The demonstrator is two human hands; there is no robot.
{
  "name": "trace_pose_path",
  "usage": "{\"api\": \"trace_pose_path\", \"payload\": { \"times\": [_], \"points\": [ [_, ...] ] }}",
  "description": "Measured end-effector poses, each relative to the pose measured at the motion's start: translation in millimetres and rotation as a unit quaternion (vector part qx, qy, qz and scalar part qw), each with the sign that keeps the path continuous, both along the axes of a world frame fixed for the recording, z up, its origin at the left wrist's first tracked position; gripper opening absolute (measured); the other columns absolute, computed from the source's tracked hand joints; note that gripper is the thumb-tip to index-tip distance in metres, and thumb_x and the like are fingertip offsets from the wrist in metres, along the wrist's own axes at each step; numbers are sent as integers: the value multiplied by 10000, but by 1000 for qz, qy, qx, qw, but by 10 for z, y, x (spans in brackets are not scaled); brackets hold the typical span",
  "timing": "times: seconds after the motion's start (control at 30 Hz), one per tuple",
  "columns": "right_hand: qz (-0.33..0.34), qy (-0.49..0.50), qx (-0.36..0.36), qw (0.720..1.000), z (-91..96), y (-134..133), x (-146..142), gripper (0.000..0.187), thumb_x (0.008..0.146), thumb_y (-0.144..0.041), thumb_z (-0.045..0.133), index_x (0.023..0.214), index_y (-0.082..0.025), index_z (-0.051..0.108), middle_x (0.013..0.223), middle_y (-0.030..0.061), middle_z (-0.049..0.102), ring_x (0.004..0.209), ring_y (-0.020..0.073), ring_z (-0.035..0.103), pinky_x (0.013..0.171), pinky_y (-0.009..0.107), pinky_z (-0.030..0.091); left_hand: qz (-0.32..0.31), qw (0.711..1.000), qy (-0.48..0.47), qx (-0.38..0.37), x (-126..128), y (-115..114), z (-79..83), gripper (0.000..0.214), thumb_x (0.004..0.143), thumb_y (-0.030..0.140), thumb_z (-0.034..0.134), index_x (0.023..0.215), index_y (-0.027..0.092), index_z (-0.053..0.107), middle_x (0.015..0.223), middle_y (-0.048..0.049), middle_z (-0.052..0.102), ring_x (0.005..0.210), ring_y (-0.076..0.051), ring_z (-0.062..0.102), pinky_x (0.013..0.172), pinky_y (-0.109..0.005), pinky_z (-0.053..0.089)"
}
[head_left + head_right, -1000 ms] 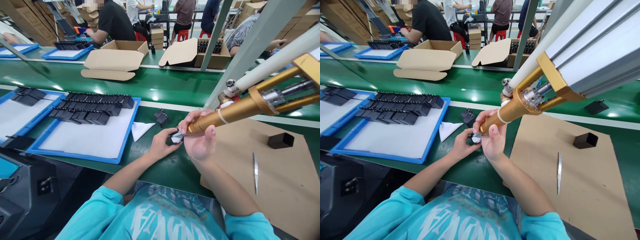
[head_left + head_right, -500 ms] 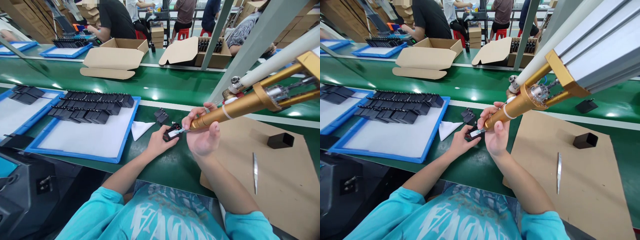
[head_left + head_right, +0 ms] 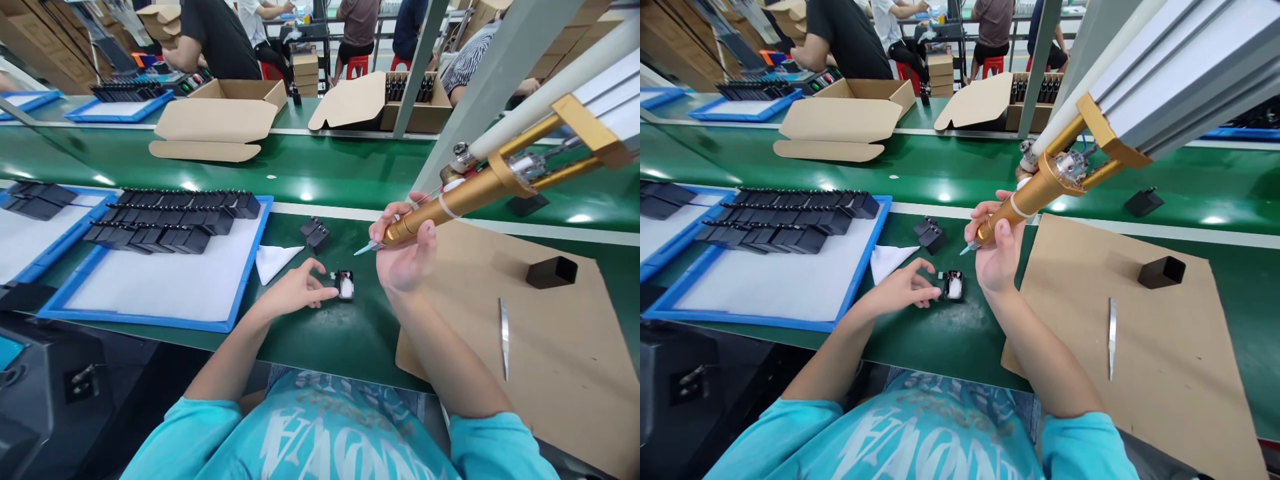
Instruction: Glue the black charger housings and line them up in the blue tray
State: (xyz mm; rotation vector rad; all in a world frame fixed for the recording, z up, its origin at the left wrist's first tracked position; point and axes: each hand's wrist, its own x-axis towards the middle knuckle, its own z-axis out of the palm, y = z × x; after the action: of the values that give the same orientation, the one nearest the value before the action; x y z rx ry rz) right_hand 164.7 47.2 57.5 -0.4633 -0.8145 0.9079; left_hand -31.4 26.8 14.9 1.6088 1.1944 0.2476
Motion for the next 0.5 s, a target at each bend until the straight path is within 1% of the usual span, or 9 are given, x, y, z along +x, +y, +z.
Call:
{"api": "trace_pose_path", "payload": {
  "times": [0.03, 0.07, 0.1, 0.13, 0.2, 0.23, 0.3, 0.4, 0.5],
  "points": [
    [-2, -2, -2, 1000, -2, 3, 3, 348, 806, -532, 566, 1052, -291, 516, 799, -43, 579, 506, 76, 526, 507, 261, 399, 5, 1000, 10, 22, -21, 0, 32, 523, 823, 594, 633, 1119, 215, 426, 857, -44, 724, 698, -217, 700, 647, -348, 567],
    [-4, -5, -6, 1000, -3, 6, 4, 355, 804, -543, 565, 1052, -295, 512, 799, -45, 574, 504, 77, 522, 507, 264, 401, 11, 996, 20, 81, -25, 1, 50, 533, 817, 595, 641, 1132, 213, 446, 927, -67, 724, 776, -231, 708, 687, -368, 577],
    [-6, -10, -12, 1000, -4, 7, 3, 363, 800, -555, 563, 1052, -300, 508, 798, -46, 568, 500, 77, 517, 506, 268, 402, 6, 986, 26, 164, -12, 3, 53, 546, 802, 586, 666, 1149, 211, 471, 1044, -99, 709, 912, -256, 700, 769, -404, 579],
    [-8, -14, -16, 1000, -3, 7, 1, 369, 796, -565, 562, 1052, -305, 503, 797, -48, 563, 496, 78, 511, 504, 271, 401, -15, 967, 26, 253, 15, 5, 43, 560, 785, 569, 696, 1167, 211, 497, 1184, -127, 666, 1073, -286, 655, 875, -448, 558],
    [-7, -17, -20, 1000, 0, 6, -6, 375, 792, -574, 561, 1050, -310, 497, 797, -49, 556, 491, 78, 505, 498, 273, 396, -104, 916, 11, 388, 89, 15, -8, 559, 764, 522, 742, 1187, 213, 550, 1396, -150, 537, 1315, -332, 487, 1056, -519, 451],
    [-5, -17, -19, 1000, 2, 5, -9, 375, 792, -572, 563, 1049, -309, 495, 797, -49, 555, 490, 77, 505, 496, 271, 393, -153, 892, 2, 425, 125, 23, -43, 525, 776, 494, 743, 1186, 214, 574, 1443, -151, 494, 1365, -339, 430, 1100, -532, 408],
    [0, -15, -18, 1000, 7, 3, -13, 378, 790, -571, 567, 1049, -306, 489, 797, -50, 554, 490, 76, 505, 493, 268, 391, -205, 869, -11, 450, 172, 45, -119, 436, 826, 429, 711, 1190, 216, 600, 1463, -149, 476, 1366, -322, 438, 1102, -509, 420],
    [2, -19, -19, 1000, 7, 0, -12, 395, 787, -583, 569, 1052, -303, 479, 794, -53, 553, 486, 75, 502, 489, 265, 394, -212, 876, -29, 433, 178, 75, -220, 383, 882, 353, 656, 1237, 226, 593, 1441, -138, 505, 1288, -267, 535, 1031, -417, 503],
    [3, -20, -14, 1000, 0, -2, -8, 391, 797, -580, 563, 1057, -299, 482, 796, -52, 556, 488, 75, 507, 484, 263, 394, -211, 875, -39, 434, 159, 85, -287, 367, 886, 362, 655, 1223, 221, 613, 1377, -133, 567, 1210, -244, 600, 982, -373, 534]
  ]
}}
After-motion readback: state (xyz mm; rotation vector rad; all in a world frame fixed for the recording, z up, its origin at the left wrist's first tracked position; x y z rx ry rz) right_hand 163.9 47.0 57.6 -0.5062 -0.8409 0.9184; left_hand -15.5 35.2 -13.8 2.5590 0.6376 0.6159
